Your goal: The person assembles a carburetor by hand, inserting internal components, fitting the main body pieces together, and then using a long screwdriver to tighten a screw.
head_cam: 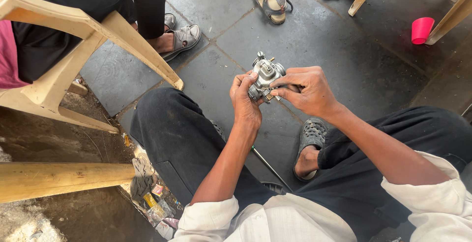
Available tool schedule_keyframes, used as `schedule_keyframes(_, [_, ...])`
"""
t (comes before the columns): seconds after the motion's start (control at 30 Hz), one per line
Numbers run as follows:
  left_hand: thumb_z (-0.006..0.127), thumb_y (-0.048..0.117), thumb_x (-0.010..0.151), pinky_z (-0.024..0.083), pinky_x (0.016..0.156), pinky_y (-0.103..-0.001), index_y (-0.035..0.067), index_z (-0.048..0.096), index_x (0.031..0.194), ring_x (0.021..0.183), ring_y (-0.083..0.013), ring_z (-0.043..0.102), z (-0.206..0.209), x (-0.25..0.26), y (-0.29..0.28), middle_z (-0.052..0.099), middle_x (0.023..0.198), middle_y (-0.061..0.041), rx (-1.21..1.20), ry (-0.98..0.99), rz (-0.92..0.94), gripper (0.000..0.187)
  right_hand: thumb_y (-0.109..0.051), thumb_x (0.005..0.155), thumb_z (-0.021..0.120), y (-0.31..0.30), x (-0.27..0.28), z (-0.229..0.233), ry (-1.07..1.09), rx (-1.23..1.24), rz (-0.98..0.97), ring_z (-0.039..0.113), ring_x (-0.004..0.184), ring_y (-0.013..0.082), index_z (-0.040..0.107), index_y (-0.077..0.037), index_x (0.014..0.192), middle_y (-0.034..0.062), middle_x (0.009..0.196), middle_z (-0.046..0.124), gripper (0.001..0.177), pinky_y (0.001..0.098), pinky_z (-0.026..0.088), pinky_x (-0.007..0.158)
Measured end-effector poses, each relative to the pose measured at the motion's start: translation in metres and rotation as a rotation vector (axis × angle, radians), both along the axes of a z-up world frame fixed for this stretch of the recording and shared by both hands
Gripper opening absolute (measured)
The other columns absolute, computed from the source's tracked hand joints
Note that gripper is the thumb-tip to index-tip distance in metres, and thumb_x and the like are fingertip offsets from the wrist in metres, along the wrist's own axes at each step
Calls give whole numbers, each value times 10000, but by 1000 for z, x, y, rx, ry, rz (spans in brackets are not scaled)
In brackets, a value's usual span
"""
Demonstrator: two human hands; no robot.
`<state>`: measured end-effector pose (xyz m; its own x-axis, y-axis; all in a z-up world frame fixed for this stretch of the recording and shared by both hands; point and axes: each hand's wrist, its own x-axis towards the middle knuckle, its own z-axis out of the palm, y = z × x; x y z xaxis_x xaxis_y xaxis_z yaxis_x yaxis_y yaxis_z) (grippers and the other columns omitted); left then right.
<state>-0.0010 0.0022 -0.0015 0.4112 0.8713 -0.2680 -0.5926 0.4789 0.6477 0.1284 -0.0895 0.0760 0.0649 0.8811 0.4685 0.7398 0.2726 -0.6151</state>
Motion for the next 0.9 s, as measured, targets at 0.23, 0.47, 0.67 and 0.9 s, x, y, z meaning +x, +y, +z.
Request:
schedule_keyframes(0.23, [722, 247, 821, 607, 557, -333, 127, 568, 911, 780, -141, 680, 1, 0, -1, 675, 1006, -66, 8, 13, 8, 215, -139, 807, 847, 2, 0, 0, -91, -24, 32, 486, 493, 100, 794, -61, 961, 23, 680, 637, 181, 300, 361, 457])
schedule_keyframes(0.47, [712, 223, 838, 567, 525, -299, 124, 554, 897, 760, -144, 657, 0, 0, -1, 684, 1062, -92, 39, -3, 3, 196, -181, 786, 860, 2, 2, 4, -198, -42, 36, 485, 480, 152, 784, -56, 919, 48, 645, 610, 197, 326, 387, 480])
schedule_keyframes(0.67, [716, 216, 824, 546, 494, -285, 121, 535, 871, 768, -125, 658, 4, -1, -3, 662, 1133, -63, 56, 5, -3, 210, -221, 763, 870, 1, -5, 7, -258, 14, -7, 548, 475, 169, 766, -59, 878, 48, 673, 649, 224, 333, 418, 467])
schedule_keyframes(0.9, [716, 208, 819, 582, 510, -307, 117, 542, 870, 779, -134, 674, 4, 0, -2, 671, 1128, -84, 57, 3, 6, 203, -179, 805, 847, 1, -4, 1, -259, 19, -5, 606, 513, 157, 770, -80, 866, 26, 720, 693, 140, 320, 445, 478])
